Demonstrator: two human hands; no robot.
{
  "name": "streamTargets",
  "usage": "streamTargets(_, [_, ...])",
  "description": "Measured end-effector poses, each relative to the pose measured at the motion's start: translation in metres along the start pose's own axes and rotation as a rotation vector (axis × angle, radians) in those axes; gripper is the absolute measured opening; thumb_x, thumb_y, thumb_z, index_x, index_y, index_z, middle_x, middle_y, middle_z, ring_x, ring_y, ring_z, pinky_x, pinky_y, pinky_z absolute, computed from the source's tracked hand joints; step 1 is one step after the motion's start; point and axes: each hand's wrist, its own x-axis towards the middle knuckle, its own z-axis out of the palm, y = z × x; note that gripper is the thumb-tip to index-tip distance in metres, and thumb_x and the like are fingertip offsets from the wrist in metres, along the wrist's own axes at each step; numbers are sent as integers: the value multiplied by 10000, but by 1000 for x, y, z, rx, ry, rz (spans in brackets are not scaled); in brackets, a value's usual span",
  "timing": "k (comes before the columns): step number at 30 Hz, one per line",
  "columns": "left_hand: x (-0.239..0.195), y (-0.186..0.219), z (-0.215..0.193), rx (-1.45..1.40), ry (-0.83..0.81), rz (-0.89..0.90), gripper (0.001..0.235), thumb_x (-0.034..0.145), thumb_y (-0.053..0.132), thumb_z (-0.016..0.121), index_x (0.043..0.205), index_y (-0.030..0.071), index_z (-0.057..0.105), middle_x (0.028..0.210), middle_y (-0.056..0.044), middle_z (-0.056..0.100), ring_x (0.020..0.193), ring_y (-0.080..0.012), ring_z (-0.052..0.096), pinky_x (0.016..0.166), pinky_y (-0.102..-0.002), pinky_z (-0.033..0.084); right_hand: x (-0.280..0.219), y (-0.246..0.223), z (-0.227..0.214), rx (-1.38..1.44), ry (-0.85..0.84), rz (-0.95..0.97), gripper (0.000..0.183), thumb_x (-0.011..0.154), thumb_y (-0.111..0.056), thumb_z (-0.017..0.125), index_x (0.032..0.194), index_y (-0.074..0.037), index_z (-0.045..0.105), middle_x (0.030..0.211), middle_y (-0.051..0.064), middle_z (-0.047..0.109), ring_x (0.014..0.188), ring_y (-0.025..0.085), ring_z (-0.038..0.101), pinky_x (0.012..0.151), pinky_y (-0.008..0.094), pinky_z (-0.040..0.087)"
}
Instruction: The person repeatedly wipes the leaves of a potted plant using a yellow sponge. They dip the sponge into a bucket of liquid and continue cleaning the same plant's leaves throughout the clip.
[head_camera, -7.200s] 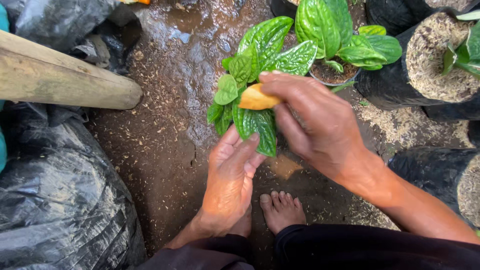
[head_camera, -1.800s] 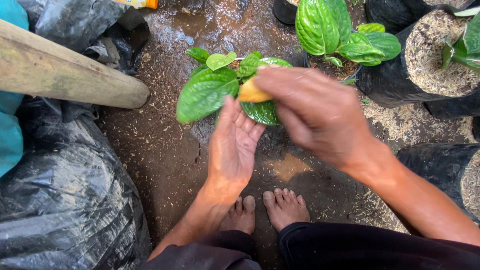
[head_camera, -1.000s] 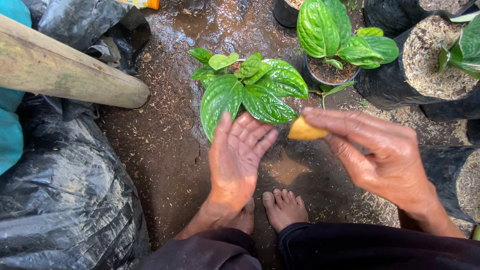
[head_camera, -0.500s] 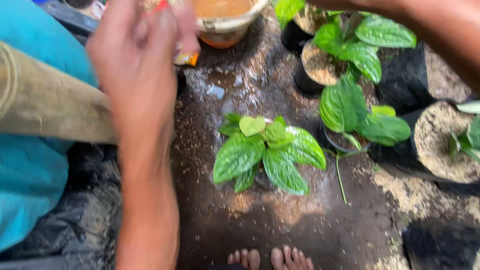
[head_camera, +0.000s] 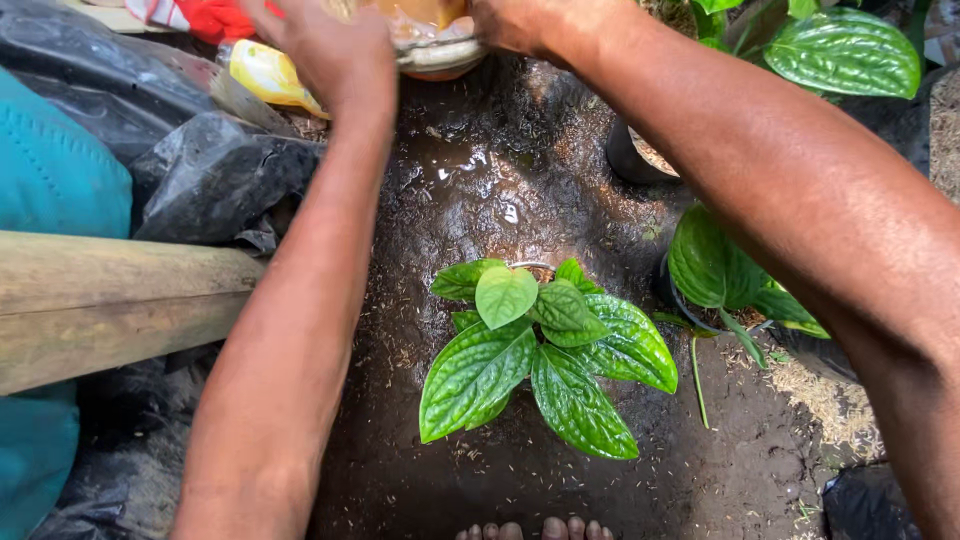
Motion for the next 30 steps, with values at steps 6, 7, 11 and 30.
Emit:
streamTargets(6, [-5,33,-54,-542,-335,-1005,438,802,-11,571,1238,-4,530,1041,-187,699,712,-279,720,470,-394,536,-16,-33,-52,108,-32,-31,381,861,-35,653,1210,-128,775,848,147,768,596,252,718,531,391,572])
streamTargets(7, [-10,36,-64,-622,-320,-978,466,783,-38,588,1244,-14,525,1066,-183,695,779,-271,732,559,-380,582,-16,-39,-61,66,-56,-36,433,823,-14,651,1216,-149,777,863,137,774,606,252,721,531,394,574])
streamTargets(11, [-43,43,-106,-657,-276,-901,528,768,-80,622,1281,-24,510,1164,-180,674,1001,-265,722,865,-378,622,-18,-59,-68,216,-296,135,528,830,38,583,1282,-194,728,931,122,778,706,253,752,562,406,608])
streamTargets(30, [-35,-27,15,461,-1373,179,303,863,155,706,1137,28,690,1218,-230,643,1106,-383,623,923,-509,502,10,-32,-5,-60,39,-179,145,985,-89,632,932,-37,757,773,166,717,623,289,700,539,422,556])
